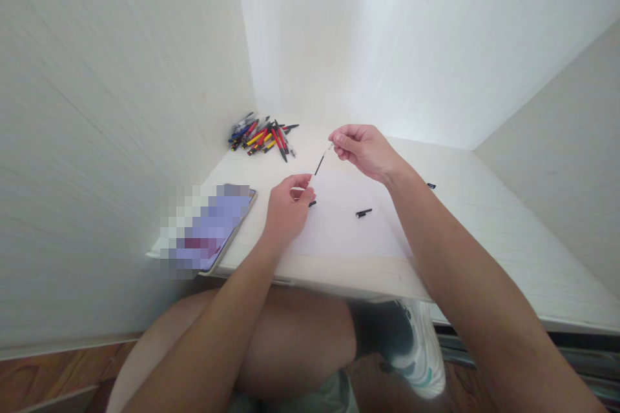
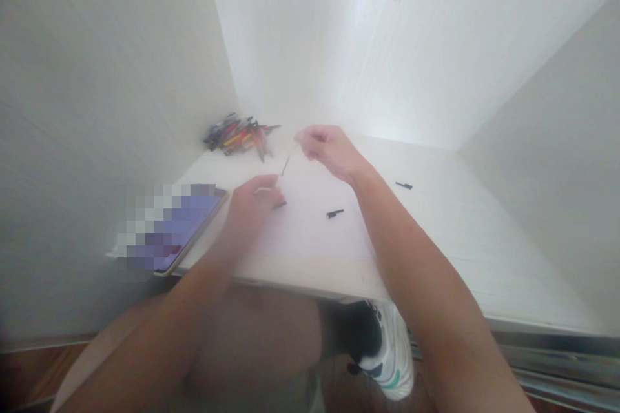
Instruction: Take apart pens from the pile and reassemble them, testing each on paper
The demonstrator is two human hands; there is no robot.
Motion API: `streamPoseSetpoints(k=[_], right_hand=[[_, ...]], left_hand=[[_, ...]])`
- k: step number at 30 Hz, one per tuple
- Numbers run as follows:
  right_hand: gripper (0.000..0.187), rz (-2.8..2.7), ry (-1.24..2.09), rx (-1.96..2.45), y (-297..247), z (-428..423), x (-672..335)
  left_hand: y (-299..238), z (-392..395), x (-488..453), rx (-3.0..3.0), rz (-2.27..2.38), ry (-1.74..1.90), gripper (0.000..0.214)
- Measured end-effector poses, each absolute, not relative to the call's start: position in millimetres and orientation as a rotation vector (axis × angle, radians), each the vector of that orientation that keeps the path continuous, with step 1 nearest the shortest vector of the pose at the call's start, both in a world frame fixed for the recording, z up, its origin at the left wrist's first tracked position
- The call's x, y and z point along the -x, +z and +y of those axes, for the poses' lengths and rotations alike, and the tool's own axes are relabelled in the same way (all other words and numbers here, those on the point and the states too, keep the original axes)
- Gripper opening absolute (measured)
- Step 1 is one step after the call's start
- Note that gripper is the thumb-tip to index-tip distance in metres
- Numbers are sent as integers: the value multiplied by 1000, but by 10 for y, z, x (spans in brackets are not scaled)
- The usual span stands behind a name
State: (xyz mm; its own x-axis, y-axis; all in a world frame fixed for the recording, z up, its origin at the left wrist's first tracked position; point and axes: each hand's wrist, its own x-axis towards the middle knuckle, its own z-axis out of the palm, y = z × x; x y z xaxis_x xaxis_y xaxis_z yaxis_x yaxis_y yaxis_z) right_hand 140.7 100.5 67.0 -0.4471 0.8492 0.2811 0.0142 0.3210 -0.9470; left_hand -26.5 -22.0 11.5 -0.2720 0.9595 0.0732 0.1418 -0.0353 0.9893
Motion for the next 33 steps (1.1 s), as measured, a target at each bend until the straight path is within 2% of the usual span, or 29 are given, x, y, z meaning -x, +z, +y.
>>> streamPoseSetpoints(k=[8, 19, 33], right_hand=[[40, -1822, 1148, 797, 638, 1047, -1420], [30, -1985, 1079, 889, 676, 968, -1431], [18, -2049, 1225, 858, 557, 933, -1339]], left_hand=[[100, -213, 268, -1207, 1468, 1402, 28], [103, -204, 267, -1215, 1452, 1410, 26], [124, -200, 260, -1171, 1446, 1441, 27]])
